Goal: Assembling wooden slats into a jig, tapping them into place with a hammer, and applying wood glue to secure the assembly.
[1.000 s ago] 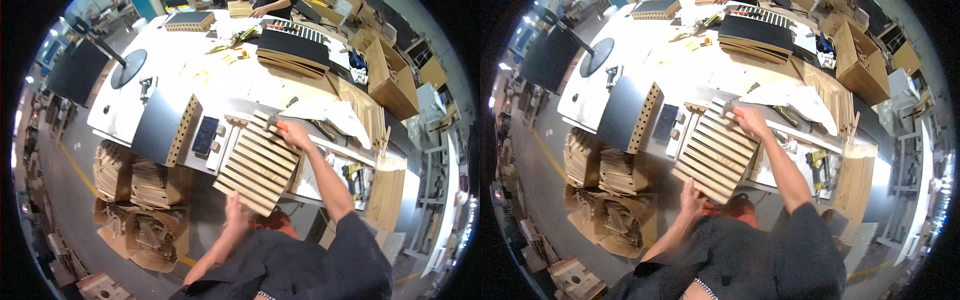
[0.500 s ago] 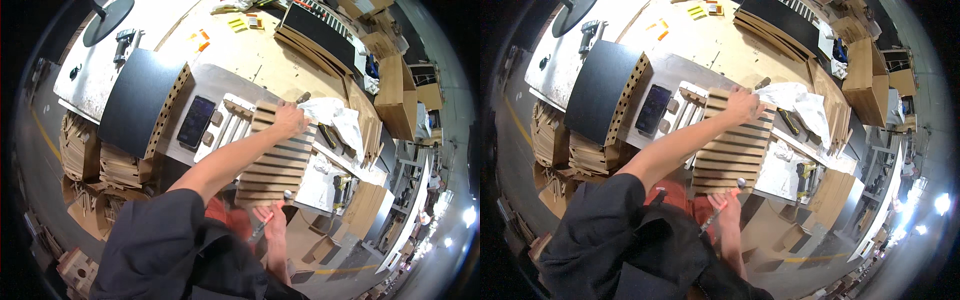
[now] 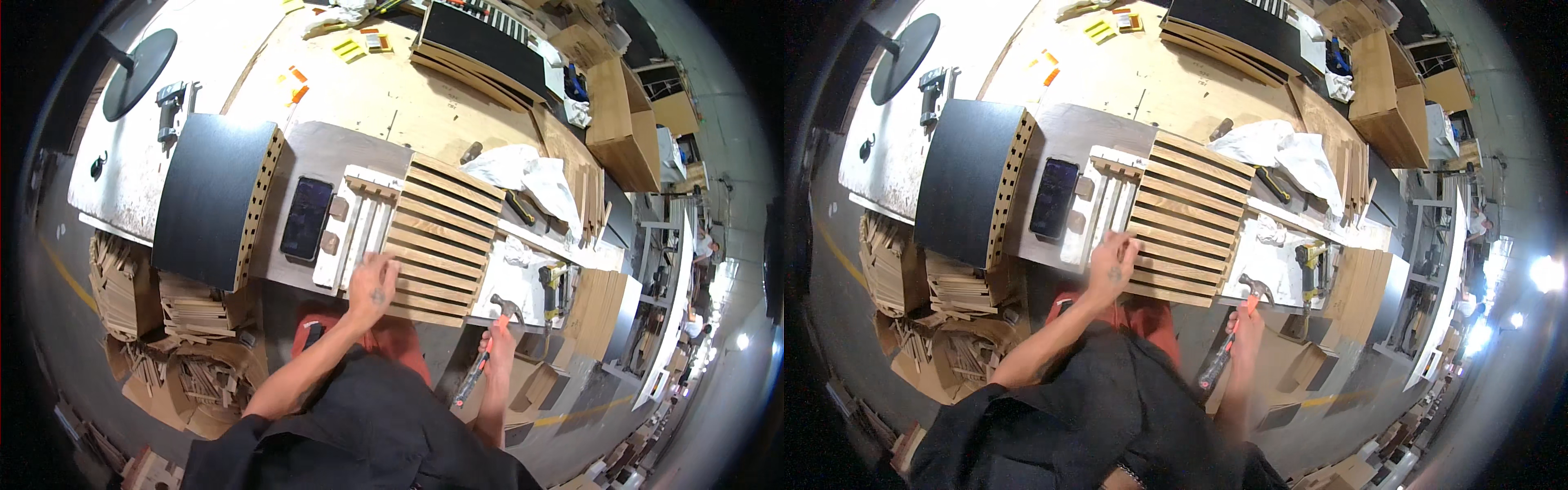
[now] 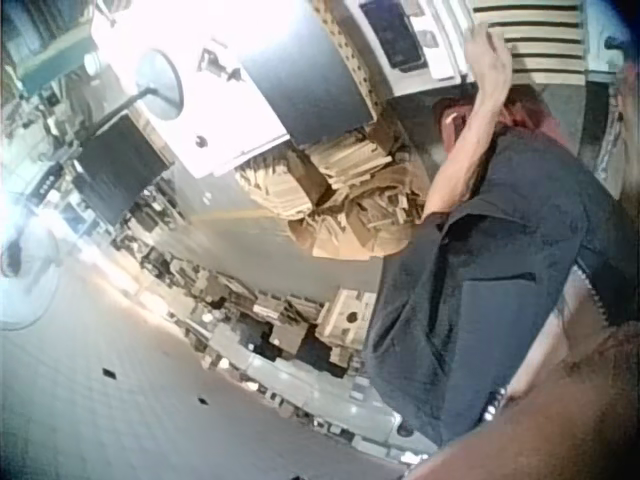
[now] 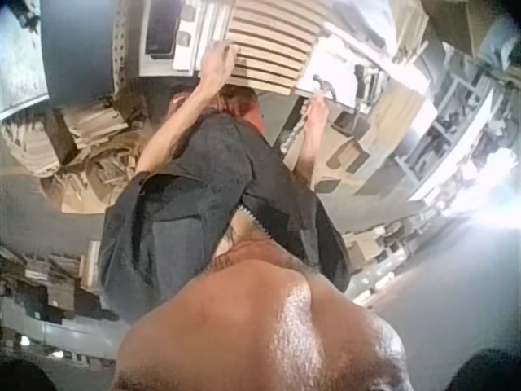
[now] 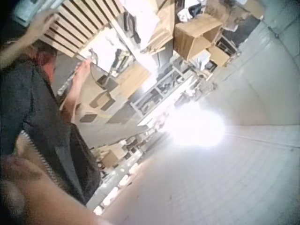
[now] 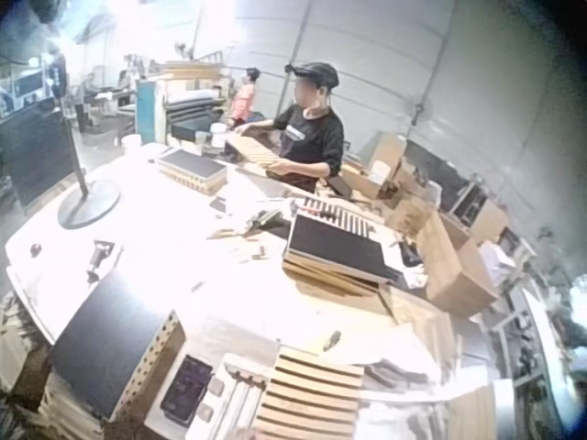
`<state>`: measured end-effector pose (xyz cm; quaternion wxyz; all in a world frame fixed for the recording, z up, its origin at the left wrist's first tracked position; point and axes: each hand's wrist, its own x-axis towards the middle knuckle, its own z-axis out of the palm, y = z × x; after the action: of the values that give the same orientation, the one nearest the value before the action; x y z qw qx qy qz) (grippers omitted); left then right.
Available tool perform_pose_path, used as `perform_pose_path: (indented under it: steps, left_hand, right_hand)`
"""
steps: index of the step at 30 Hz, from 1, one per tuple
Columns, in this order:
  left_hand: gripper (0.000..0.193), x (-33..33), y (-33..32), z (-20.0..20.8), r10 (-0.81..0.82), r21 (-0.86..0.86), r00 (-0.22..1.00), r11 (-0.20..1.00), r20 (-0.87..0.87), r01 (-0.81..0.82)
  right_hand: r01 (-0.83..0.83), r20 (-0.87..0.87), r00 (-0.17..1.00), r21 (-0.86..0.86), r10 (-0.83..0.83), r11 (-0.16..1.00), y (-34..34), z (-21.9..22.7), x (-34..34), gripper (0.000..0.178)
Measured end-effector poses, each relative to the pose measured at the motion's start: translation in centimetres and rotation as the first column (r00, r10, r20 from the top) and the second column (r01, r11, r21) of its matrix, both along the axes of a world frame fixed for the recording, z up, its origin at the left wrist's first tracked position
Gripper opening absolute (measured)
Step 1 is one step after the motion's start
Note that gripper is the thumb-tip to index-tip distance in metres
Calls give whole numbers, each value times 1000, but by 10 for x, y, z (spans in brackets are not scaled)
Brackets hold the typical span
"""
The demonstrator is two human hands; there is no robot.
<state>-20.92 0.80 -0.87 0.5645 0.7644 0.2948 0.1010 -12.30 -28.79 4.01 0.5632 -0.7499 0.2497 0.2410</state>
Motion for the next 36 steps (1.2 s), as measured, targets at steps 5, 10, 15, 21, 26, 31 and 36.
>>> perform_pose_path:
  steps: [5, 10, 15, 21, 26, 31, 36]
  left_hand:
    - [46, 103, 33, -9, 207, 256, 952, 930, 225, -263]
    - [67, 166, 52, -22, 257, 308, 945, 899, 205, -311]
    - [76, 174, 50, -18, 263, 238, 964, 939, -38, -247]
    - [48, 183, 36, -17, 405, 360, 912, 861, -59, -359]
    - [44, 190, 33, -21, 543, 353, 838, 776, 49, -523]
    - [41, 186, 37, -22, 591, 302, 806, 761, 44, -574]
    - [41, 185, 39, -20, 585, 275, 810, 774, 32, -570]
  right_hand:
    - [-123, 118, 985, 2, 122, 992, 36, -8, 41, 24]
    - [-162, 189, 971, 55, 149, 985, 60, -15, 98, 24]
    - [-70, 108, 993, 149, 55, 986, 74, -20, 150, 24]
    - [-184, 119, 978, 80, 174, 980, 74, -39, 206, 24]
    - [-144, 70, 988, 78, 139, 987, 81, -28, 217, 19]
    - [-212, 20, 977, 79, 211, 974, 95, -19, 210, 16]
    - [-88, 23, 996, 126, 86, 988, 89, -28, 209, 17]
